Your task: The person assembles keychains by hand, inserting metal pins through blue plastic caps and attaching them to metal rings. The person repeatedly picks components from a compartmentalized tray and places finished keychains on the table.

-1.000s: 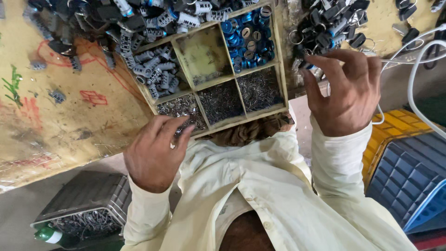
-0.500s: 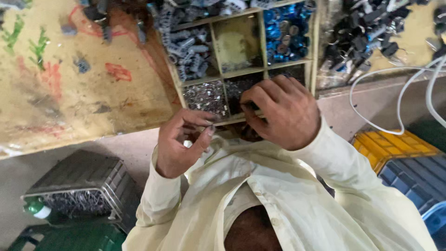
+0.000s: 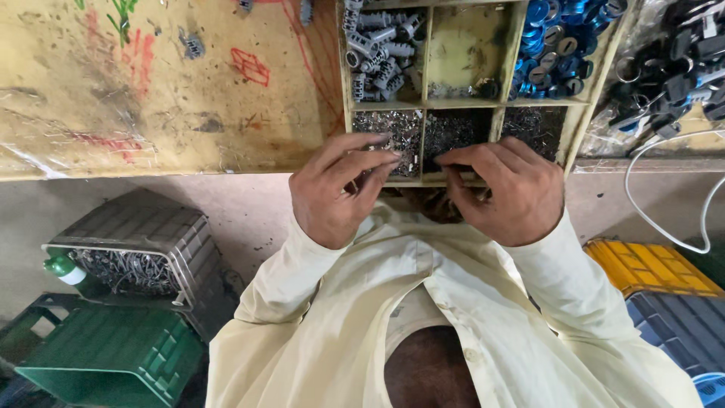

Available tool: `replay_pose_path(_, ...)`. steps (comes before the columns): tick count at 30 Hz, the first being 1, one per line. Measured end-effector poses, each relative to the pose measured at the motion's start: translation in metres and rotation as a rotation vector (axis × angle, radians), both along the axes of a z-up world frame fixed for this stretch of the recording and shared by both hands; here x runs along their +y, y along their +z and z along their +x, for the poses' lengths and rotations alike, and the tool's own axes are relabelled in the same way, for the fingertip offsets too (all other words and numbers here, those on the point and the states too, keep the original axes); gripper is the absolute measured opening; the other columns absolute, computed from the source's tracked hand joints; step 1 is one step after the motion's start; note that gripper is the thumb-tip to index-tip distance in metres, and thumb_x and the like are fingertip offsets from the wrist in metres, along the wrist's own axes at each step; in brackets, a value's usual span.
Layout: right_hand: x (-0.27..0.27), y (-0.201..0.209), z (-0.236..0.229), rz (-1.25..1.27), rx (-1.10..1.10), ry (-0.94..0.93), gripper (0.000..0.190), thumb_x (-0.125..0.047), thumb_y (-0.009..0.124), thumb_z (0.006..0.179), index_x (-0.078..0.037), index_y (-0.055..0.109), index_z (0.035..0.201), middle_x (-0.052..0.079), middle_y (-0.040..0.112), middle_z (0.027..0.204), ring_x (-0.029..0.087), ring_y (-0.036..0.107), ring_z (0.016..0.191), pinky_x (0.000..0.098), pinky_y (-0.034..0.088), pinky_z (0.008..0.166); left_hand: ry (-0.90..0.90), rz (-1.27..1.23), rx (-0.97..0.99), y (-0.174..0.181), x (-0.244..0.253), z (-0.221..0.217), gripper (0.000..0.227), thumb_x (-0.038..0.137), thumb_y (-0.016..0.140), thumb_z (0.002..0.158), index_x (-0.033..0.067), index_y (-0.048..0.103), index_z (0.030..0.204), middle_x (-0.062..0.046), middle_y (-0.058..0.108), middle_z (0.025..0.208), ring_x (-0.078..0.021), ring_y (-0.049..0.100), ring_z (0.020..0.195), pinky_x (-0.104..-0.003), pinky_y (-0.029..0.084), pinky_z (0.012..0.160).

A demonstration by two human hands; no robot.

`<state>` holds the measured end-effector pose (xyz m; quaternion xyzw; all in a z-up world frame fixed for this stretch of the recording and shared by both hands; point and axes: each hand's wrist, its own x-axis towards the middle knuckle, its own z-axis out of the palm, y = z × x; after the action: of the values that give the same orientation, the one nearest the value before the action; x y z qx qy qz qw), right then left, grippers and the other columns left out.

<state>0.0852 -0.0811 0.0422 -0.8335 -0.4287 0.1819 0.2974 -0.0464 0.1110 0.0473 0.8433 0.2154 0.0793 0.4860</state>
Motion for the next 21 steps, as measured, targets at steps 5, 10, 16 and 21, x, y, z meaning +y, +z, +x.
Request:
replay_pose_path(5, 0.001, -0.003, -0.001, -0.010, -0.020, -0.005, 0.019, -0.008, 0.084, 0.084, -0.013, 0.074, 0.099, 0.004, 0.075, 0.097, 0.025, 0.066, 0.079, 0.0380, 0.055, 0.069, -0.008, -0.023, 0.014, -0.002, 0.001, -0.003, 0.018, 0.004, 0.080, 0.094, 0.0113, 0.076, 0.110, -0.006, 0.076, 0.105, -0.0191, 0.075, 0.093, -0.030, 0.060, 0.079)
replay_pose_path(10, 0.000, -0.003, -0.002, -0.031, -0.021, -0.011, 0.018, -0.012, 0.085, 0.084, -0.013, 0.075, 0.098, 0.003, 0.075, 0.096, 0.025, 0.066, 0.080, 0.0380, 0.055, 0.069, -0.002, 0.113, 0.070, -0.001, 0.001, -0.004, 0.021, 0.012, 0.084, 0.093, 0.0127, 0.075, 0.112, -0.003, 0.076, 0.104, -0.0175, 0.074, 0.086, -0.030, 0.058, 0.073)
replay_pose_path(16, -0.004, -0.004, -0.001, 0.017, 0.031, -0.009, 0.018, -0.010, 0.085, 0.086, -0.010, 0.073, 0.100, 0.006, 0.073, 0.098, 0.027, 0.066, 0.081, 0.0384, 0.055, 0.070, -0.157, 0.370, -0.001, 0.004, 0.003, -0.011, 0.024, 0.013, 0.083, 0.094, 0.0135, 0.076, 0.117, -0.002, 0.070, 0.099, -0.0198, 0.070, 0.081, -0.033, 0.055, 0.071)
replay_pose_path(21, -0.018, -0.009, 0.000, 0.068, 0.301, -0.108, 0.013, -0.005, 0.079, 0.092, -0.006, 0.071, 0.102, 0.008, 0.072, 0.098, 0.021, 0.065, 0.077, 0.0325, 0.051, 0.069, -0.071, -0.531, 0.044, -0.010, 0.010, -0.020, 0.014, 0.012, 0.077, 0.098, 0.0094, 0.072, 0.111, -0.005, 0.071, 0.101, -0.0067, 0.057, 0.065, -0.023, 0.046, 0.058)
